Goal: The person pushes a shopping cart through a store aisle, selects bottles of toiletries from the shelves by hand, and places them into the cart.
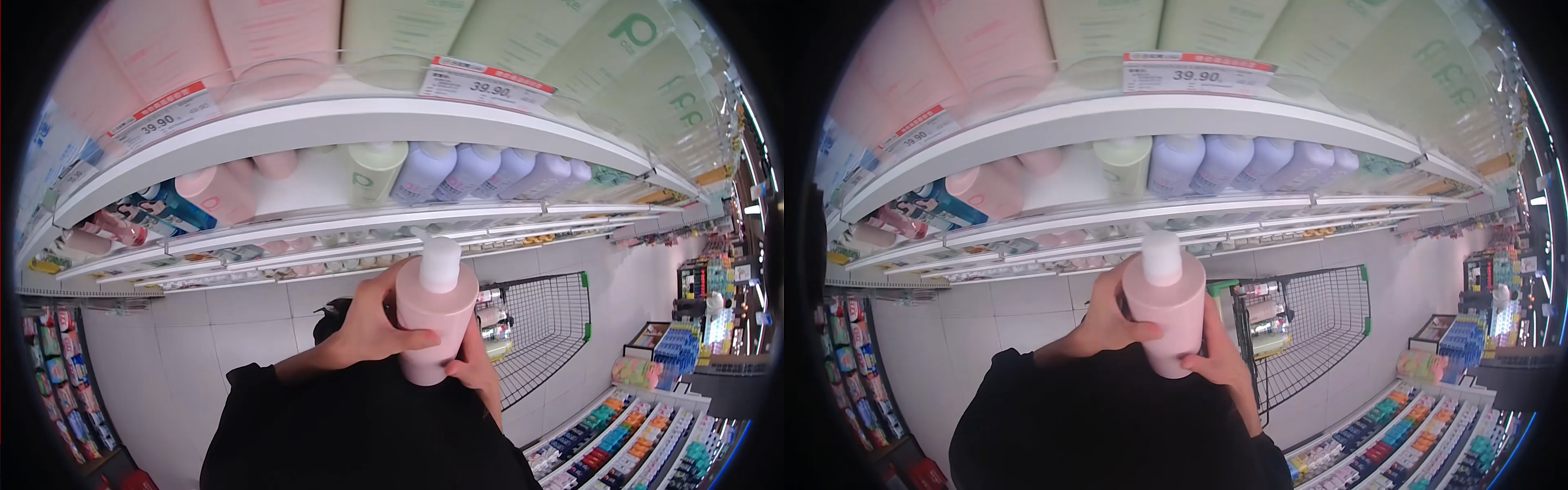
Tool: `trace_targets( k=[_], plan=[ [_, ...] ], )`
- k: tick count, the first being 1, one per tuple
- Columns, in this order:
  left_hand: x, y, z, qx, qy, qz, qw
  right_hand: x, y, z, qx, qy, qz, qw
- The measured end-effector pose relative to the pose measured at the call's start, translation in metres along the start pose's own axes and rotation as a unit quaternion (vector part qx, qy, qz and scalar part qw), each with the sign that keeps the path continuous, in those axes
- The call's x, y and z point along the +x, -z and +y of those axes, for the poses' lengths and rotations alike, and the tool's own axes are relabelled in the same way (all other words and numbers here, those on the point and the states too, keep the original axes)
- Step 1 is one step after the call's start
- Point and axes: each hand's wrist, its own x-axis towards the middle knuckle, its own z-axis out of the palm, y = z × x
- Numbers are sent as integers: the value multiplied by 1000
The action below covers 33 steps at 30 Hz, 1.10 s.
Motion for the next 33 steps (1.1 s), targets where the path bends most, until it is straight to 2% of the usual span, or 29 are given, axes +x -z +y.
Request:
trace_targets(
  k=[1, 2, 3, 5, 6, 9, 11, 13, 16, 19, 26, 29, 31, 32, 33],
  plan=[
    [1, -4, -4, 0, 35, -7, 999, -1, -4, 0, -11, -43, -31, 999],
    [6, -4, -8, 53, -4, -13, 998, -2, -4, 10, 24, -58, -35, 997],
    [8, -2, -9, 50, -1, -17, 999, -4, -9, 19, 24, -61, -29, 997],
    [12, 3, -7, 268, 77, -54, 959, -11, -18, 35, 146, -86, 31, 985],
    [12, 3, -12, 261, 56, -54, 962, -11, -17, 43, 173, -85, 39, 980],
    [11, 3, -20, 186, 69, -65, 978, -14, -13, 49, 257, -100, 37, 961],
    [12, 3, -11, 181, 79, -82, 977, -10, -16, 45, 286, -88, 57, 953],
    [14, 4, -5, 210, 106, -94, 967, -8, -14, 47, 395, -98, -56, 912],
    [14, 11, -8, 252, 83, -120, 957, -7, -20, 36, 461, -93, -54, 881],
    [12, 8, -13, 261, 52, -121, 956, -8, -24, 32, 398, -86, -14, 913],
    [11, 6, -8, 283, 48, -132, 949, -14, -27, 41, 409, -77, -5, 909],
    [10, 2, -1, 300, 87, -119, 943, -16, -23, 49, 459, -79, -44, 884],
    [9, -3, -6, 412, -161, -16, 897, -15, -22, 49, 473, -73, -75, 875],
    [9, -4, -6, 412, -160, -16, 897, -17, -23, 48, 473, -73, -74, 875],
    [9, -4, -3, 415, -175, -65, 891, -19, -25, 46, 432, -93, -11, 897]
  ],
)
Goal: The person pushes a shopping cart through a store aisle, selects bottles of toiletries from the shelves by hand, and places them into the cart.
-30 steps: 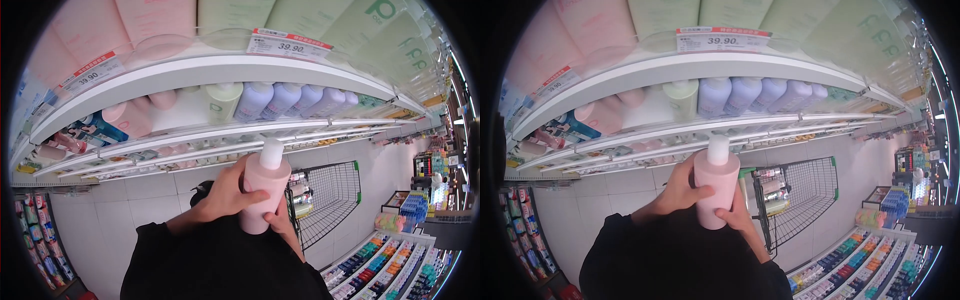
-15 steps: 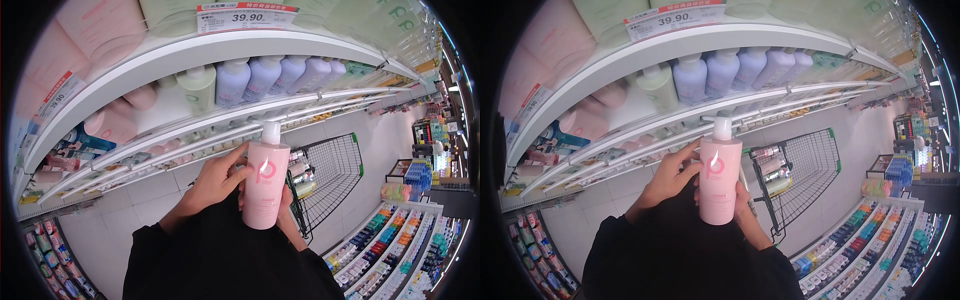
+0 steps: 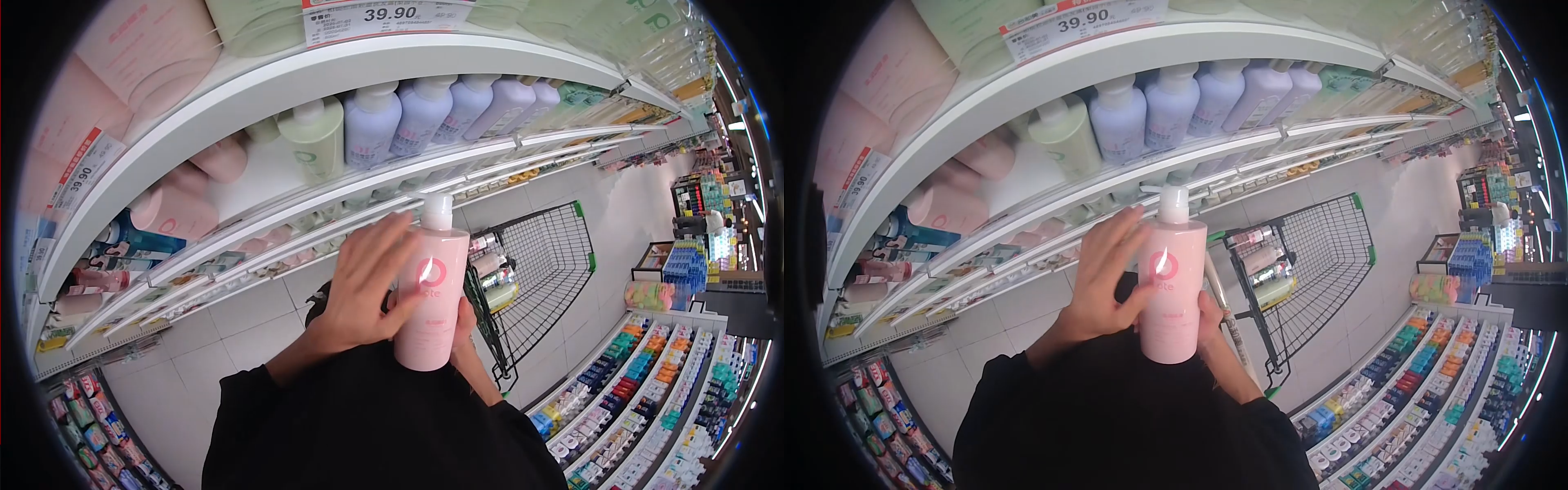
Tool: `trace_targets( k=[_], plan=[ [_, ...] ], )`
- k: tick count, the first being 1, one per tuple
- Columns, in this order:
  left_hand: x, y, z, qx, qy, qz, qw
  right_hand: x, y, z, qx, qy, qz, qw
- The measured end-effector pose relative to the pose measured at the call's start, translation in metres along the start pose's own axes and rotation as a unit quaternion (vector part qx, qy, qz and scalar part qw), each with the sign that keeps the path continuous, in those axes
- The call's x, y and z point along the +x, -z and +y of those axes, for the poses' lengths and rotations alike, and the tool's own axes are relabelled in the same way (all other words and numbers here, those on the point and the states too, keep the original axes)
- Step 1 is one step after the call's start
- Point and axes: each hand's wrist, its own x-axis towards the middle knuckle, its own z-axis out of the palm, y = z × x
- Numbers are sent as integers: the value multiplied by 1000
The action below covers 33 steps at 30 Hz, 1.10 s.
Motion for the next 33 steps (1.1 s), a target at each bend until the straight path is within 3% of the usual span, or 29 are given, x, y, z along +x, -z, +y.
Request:
trace_targets(
  k=[1, 5, 8, 19, 26, 31, 33],
  plan=[
    [1, 1, 2, -3, -34, -38, 999, -3, -2, 1, -40, 10, 69, 997],
    [7, 1, 10, 55, -108, -85, 989, -1, -10, 0, -49, 4, 54, 997],
    [6, -4, 15, 49, -137, -81, 986, -2, -25, -4, -137, 3, 144, 980],
    [0, -17, 30, 4, -186, -109, 976, -6, 53, 39, -220, 46, 250, 942],
    [-4, -27, 37, -76, -181, -142, 970, -7, 15, 10, -41, 48, 109, 992],
    [-11, -33, 39, -131, -203, -141, 960, -8, 4, 3, 96, 24, -20, 995],
    [-14, -32, 42, -236, -189, -152, 941, -8, 2, 1, 125, 25, -38, 991]
  ],
)
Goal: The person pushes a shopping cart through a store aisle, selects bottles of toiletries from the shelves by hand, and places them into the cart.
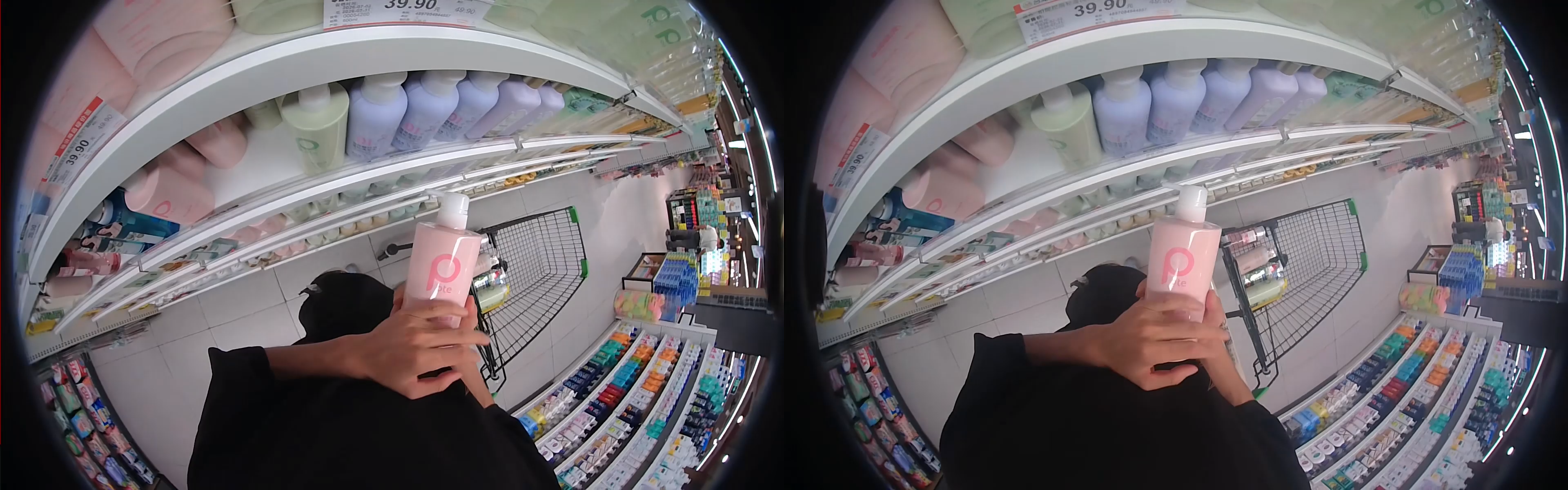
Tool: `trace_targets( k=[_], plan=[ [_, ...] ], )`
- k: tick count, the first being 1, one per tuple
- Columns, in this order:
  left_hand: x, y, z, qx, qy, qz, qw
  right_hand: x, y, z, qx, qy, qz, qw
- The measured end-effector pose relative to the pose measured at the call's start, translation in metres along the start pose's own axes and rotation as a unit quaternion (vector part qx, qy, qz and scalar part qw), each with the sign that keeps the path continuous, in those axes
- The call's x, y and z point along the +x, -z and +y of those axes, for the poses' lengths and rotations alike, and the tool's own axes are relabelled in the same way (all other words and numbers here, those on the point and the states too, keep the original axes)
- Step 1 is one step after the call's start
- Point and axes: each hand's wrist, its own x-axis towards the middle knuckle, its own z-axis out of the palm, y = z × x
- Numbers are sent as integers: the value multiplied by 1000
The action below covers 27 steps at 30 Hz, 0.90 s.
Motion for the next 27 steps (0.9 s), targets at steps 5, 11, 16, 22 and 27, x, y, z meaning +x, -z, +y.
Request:
trace_targets(
  k=[5, 11, 16, 22, 27],
  plan=[
    [-3, 12, 1, -358, 108, -44, 926, 10, 11, -3, -73, 65, -31, 995],
    [-15, 14, -7, -351, 248, 62, 901, 3, 12, -2, -96, 126, 121, 980],
    [-33, 0, -45, -333, 395, 177, 837, 5, 4, -10, -120, 188, 128, 966],
    [-32, -28, -59, -502, 433, 114, 740, -16, 40, -12, -102, 209, 98, 968],
    [-18, -45, -63, -412, 401, 61, 815, -35, 49, -14, -87, 218, 169, 957]
  ],
)
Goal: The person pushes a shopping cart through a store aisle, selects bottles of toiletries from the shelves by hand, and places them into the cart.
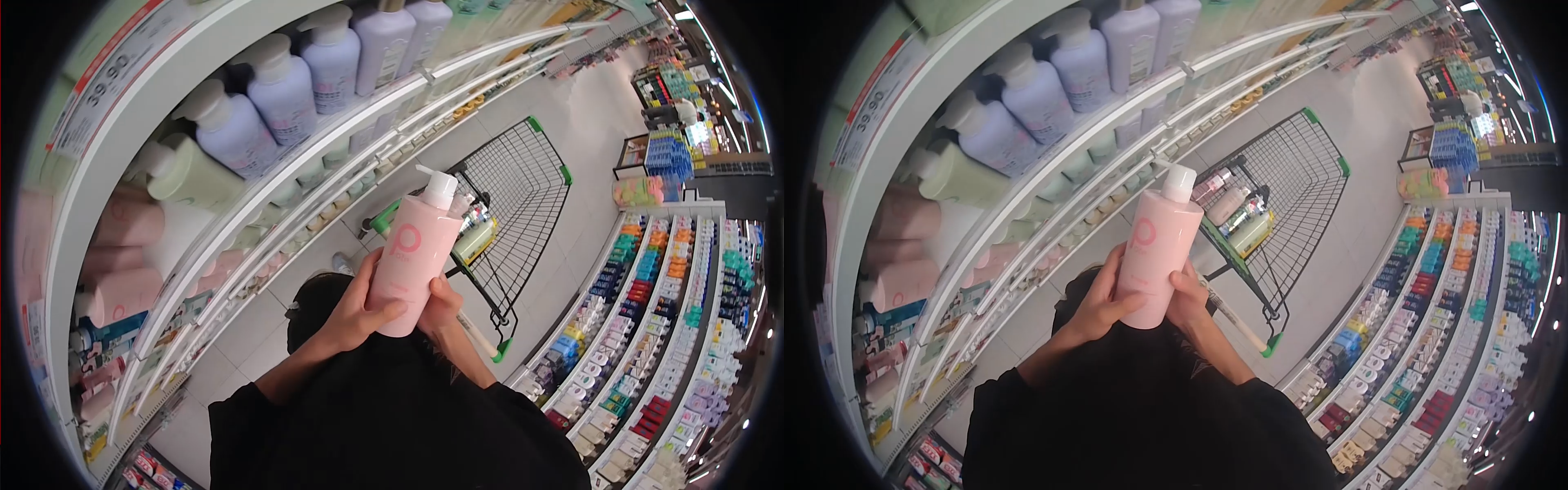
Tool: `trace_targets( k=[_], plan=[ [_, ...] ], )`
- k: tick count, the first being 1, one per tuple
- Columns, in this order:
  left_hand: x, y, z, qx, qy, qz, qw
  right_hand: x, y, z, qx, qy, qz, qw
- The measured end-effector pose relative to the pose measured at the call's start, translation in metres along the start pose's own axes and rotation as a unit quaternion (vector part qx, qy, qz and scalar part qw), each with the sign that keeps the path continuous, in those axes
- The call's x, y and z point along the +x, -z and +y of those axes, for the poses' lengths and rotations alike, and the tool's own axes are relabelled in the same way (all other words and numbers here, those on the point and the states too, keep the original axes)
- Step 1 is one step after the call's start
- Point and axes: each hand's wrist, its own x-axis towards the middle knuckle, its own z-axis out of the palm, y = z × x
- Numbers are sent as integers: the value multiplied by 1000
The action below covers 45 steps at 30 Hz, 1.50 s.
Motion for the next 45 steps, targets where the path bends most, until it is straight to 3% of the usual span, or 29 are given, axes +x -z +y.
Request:
trace_targets(
  k=[3, 5, 7, 9, 12, 13, 14, 16, 20, 22, 24, 25, 27, 28, 30, 33, 35, 38, 40, 41, 45],
  plan=[
    [10, -7, 0, 56, 6, -2, 998, -9, 5, -19, -39, -12, 44, 998],
    [16, -16, -4, 69, 14, -7, 997, -17, 10, -34, -148, -23, 86, 985],
    [26, -27, -13, 129, -17, 59, 990, -19, 2, -52, -187, 0, 115, 976],
    [41, -37, -15, 184, -2, 59, 981, -24, 13, -64, -241, -1, 115, 964],
    [57, -55, -29, 313, -4, 24, 950, -34, 37, -65, -210, 21, 165, 963],
    [64, -60, -33, 387, -26, -12, 922, -39, 46, -65, -148, 28, 234, 961],
    [71, -68, -36, 388, -22, -20, 921, -41, 56, -71, -143, 31, 240, 960],
    [87, -89, -39, 414, -18, -134, 900, -49, 76, -86, -53, 35, 327, 943],
    [138, -112, -76, 321, 40, -210, 923, -64, 133, -121, -19, 51, 427, 903],
    [167, -114, -110, 338, 72, -196, 918, -62, 172, -135, -23, 67, 457, 887],
    [190, -102, -157, 561, -93, -92, 818, -57, 216, -148, -25, 63, 513, 856],
    [196, -92, -179, 562, -92, -98, 816, -53, 245, -151, -20, 65, 515, 854],
    [201, -68, -212, 678, -60, -68, 730, -46, 309, -147, -74, 41, 545, 834],
    [202, -66, -216, 679, -58, -71, 728, -39, 339, -143, -70, 41, 547, 833],
    [200, -65, -225, 743, -41, -84, 663, -30, 395, -135, -226, -29, 603, 765],
    [211, -64, -233, 752, -45, -60, 654, -11, 455, -121, -260, -67, 662, 700],
    [214, -61, -237, 743, -84, -45, 662, -2, 484, -109, -275, -78, 669, 686],
    [216, -64, -233, 732, -60, -62, 676, 4, 564, -81, -305, -86, 668, 673],
    [216, -62, -235, 738, -48, -73, 669, 16, 564, -82, -381, -104, 652, 648],
    [216, -62, -236, 737, -55, -68, 671, 22, 552, -85, -412, -116, 674, 602],
    [218, -64, -235, 732, -46, -69, 676, 34, 573, -76, -405, -120, 688, 591]
  ],
)
